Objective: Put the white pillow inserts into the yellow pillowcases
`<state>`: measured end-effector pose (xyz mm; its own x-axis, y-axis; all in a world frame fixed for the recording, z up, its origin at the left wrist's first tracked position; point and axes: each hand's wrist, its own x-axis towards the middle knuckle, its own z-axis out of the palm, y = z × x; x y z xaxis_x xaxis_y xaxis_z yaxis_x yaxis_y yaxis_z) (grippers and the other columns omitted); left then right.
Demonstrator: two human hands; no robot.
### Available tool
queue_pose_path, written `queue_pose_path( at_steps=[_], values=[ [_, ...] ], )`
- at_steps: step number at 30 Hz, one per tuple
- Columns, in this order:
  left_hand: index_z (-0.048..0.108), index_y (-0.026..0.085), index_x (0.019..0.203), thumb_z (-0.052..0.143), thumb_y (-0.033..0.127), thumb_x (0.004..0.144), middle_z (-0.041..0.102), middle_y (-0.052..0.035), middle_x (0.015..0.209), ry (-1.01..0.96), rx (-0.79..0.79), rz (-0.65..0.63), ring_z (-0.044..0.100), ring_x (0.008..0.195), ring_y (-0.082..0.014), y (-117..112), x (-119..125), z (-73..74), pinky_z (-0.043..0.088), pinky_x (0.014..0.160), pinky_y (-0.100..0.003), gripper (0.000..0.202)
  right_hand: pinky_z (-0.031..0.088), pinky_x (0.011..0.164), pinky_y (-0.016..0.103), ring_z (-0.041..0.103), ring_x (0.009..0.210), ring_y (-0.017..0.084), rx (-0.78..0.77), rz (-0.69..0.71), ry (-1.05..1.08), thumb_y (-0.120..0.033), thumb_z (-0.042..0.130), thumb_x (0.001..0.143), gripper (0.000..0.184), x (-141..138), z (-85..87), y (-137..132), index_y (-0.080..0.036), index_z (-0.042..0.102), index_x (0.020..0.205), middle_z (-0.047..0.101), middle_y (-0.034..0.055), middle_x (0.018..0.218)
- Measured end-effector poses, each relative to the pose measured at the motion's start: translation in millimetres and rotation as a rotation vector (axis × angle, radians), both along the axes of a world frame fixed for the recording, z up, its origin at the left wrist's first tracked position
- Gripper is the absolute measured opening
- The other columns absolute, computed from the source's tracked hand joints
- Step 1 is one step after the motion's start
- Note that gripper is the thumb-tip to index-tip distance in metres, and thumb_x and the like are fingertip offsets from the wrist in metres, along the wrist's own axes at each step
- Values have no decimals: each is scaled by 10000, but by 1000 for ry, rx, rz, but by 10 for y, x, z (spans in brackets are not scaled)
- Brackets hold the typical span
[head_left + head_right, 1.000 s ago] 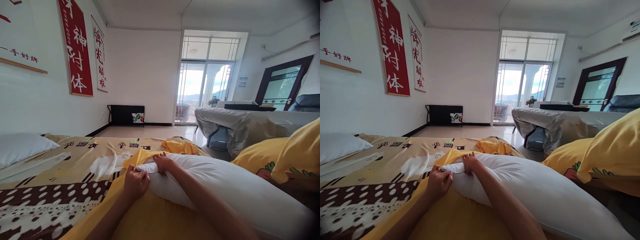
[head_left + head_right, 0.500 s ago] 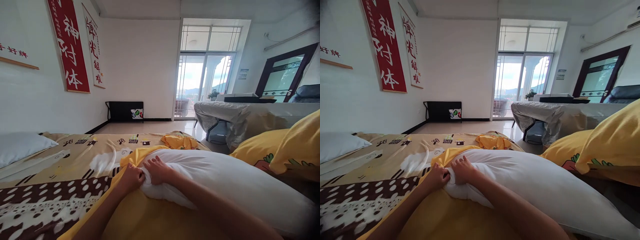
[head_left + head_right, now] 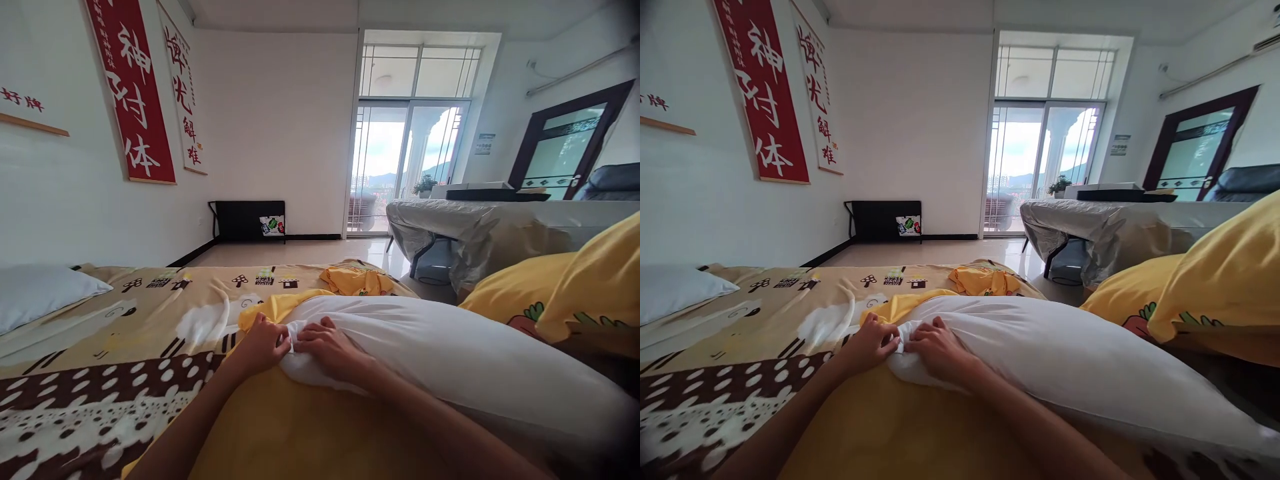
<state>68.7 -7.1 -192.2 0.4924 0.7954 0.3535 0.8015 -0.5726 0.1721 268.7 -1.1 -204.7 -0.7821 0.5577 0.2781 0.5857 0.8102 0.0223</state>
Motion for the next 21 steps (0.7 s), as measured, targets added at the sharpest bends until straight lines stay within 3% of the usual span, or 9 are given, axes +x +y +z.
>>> queue_pose_path(
  at_steps=[3, 6, 8, 11, 14, 17, 19, 21],
  values=[
    [635, 178, 700, 463, 345, 816, 596, -6, 551, -175, -76, -60, 472, 575, -146, 74, 131, 90, 361, 774, -356, 267, 344, 879, 346, 583, 976, 188, -135, -9, -82, -41, 473, 749, 383, -53, 186, 224, -234, 709, 981, 697, 48, 980],
    [572, 167, 658, 474, 411, 754, 547, 12, 520, -489, -282, -111, 464, 520, -131, 193, 279, 75, 361, 592, -272, 280, 370, 878, 355, 590, 962, 199, -171, -30, -137, -37, 470, 740, 369, -107, 245, 361, -220, 724, 935, 697, 44, 973],
    [523, 171, 633, 435, 455, 738, 503, 19, 502, -617, -350, -113, 450, 501, -127, 260, 354, 26, 331, 514, -247, 315, 376, 895, 354, 580, 1016, 193, -178, -24, -146, -26, 455, 747, 406, -118, 270, 361, -241, 717, 970, 692, 26, 1042],
    [449, 185, 574, 379, 459, 739, 453, 19, 518, -679, -278, -56, 421, 532, -123, 311, 366, -71, 330, 522, -246, 328, 376, 930, 368, 549, 1109, 193, -120, -12, -113, -49, 444, 779, 454, -96, 263, 150, -268, 668, 1107, 659, 35, 1159],
    [401, 195, 527, 383, 454, 733, 408, 24, 507, -702, -228, 22, 377, 526, -116, 326, 247, -177, 304, 526, -253, 332, 358, 978, 426, 455, 1251, 248, 157, -67, -42, -143, 428, 855, 490, 0, 62, -277, -244, 505, 1329, 524, 104, 1358],
    [376, 198, 491, 377, 465, 736, 341, 39, 465, -673, -250, 51, 328, 483, -105, 333, 110, -258, 267, 506, -255, 362, 357, 958, 499, 388, 1308, 332, 485, -296, -21, -150, 384, 884, 556, 225, -304, -663, -212, 359, 1435, 395, 161, 1455],
    [357, 198, 485, 377, 462, 732, 322, 42, 466, -638, -266, 41, 317, 482, -102, 325, 82, -273, 252, 508, -255, 362, 379, 904, 515, 443, 1256, 363, 640, -466, -14, -112, 383, 875, 592, 427, -496, -758, -254, 334, 1448, 445, 181, 1411],
    [350, 195, 487, 404, 450, 727, 327, 42, 471, -600, -281, 13, 323, 497, -104, 287, 125, -248, 247, 522, -256, 355, 408, 855, 488, 549, 1128, 336, 703, -483, -67, -69, 389, 867, 617, 607, -548, -702, -295, 345, 1439, 576, 170, 1263]
  ],
)
